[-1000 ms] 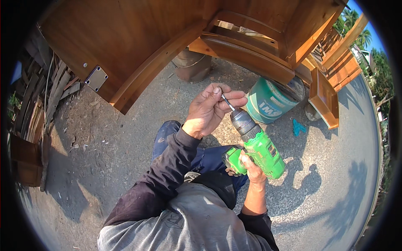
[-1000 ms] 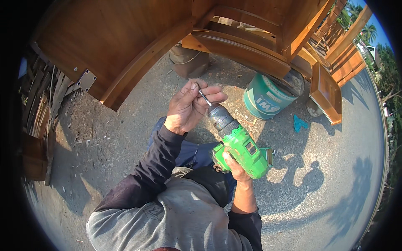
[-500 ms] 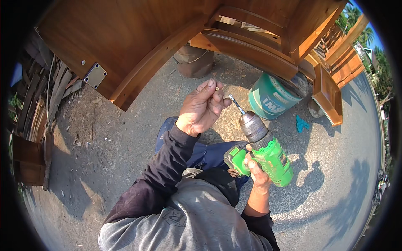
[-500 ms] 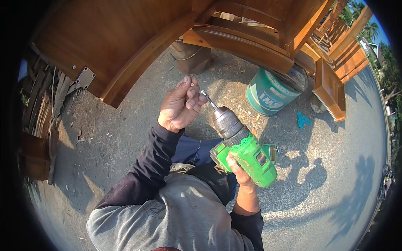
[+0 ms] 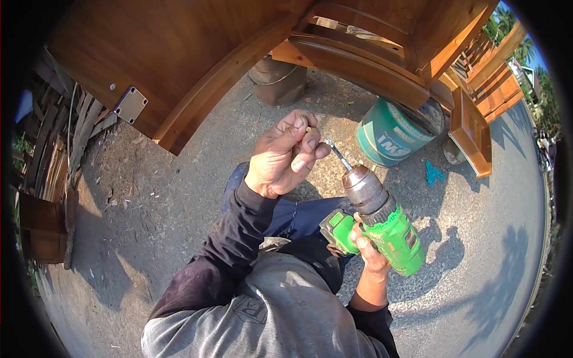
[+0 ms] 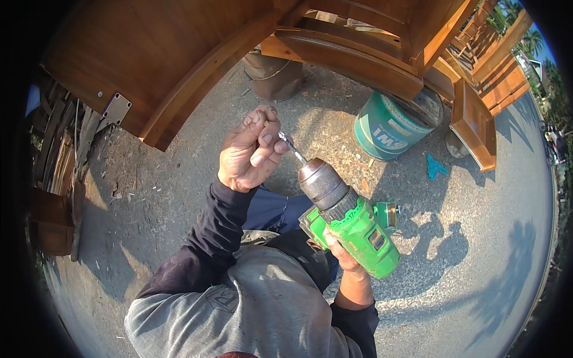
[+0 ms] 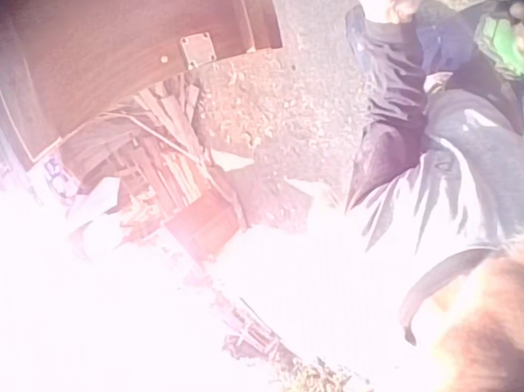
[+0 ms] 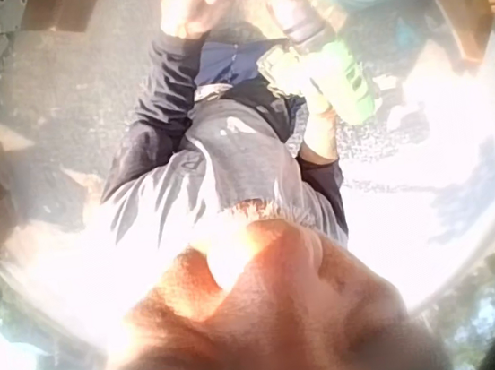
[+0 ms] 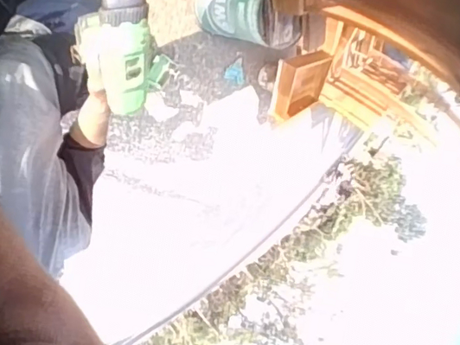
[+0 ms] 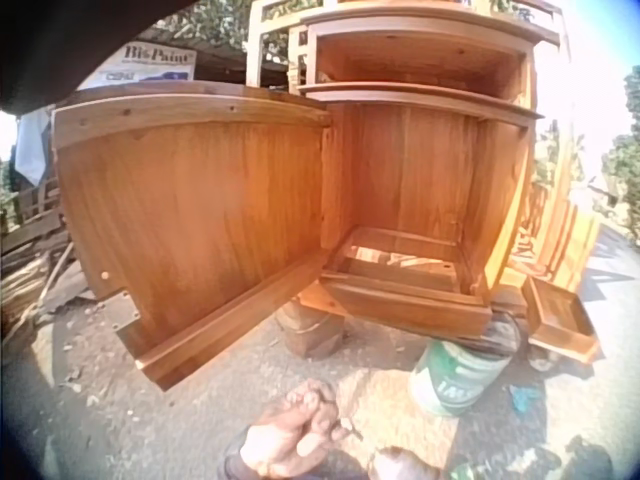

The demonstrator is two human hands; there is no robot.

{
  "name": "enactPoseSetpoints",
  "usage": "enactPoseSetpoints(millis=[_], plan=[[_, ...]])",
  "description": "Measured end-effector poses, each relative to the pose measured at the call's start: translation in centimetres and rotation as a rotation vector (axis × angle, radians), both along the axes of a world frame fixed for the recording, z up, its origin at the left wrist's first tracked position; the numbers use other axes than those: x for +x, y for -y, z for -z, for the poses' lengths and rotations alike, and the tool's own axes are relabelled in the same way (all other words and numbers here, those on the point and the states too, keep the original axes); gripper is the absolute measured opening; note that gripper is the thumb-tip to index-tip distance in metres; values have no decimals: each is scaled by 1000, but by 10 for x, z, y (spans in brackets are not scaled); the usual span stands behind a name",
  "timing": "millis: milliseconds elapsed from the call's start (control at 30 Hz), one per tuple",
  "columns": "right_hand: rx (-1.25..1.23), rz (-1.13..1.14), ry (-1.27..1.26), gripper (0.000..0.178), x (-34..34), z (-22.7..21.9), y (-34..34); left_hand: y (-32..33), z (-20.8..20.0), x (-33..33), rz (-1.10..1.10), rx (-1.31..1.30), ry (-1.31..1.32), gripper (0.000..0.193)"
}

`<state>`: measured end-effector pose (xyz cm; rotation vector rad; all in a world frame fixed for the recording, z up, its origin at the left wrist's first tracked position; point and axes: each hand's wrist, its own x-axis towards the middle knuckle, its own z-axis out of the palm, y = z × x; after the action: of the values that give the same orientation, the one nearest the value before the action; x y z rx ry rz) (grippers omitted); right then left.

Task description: The person attaches hinges and handles to wooden cabinet doors and frames using a power drill and screws.

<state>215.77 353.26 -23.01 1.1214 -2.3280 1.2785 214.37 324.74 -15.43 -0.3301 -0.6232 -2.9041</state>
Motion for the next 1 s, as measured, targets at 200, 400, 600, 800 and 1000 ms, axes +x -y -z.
enactPoseSetpoints(millis=[200, 400, 600, 800, 1000], plan=[[13, 21, 37, 33, 3, -6, 4, 1, 7, 0, 188, 103, -70, 20], [263, 43, -233, 29, 3, -1, -3, -4, -1, 4, 83, 14, 23, 24], [366, 35, -98, 51, 13, 32, -28, -2, -4, 8, 51, -92, 74, 23], [526, 57, -475, 51, 8, 7, -22, 4, 1, 5, -56, -276, 40, 18], [518, 106, -468, 50, 12, 1, -20, 8, -4, 5, -179, -598, 77, 15]])
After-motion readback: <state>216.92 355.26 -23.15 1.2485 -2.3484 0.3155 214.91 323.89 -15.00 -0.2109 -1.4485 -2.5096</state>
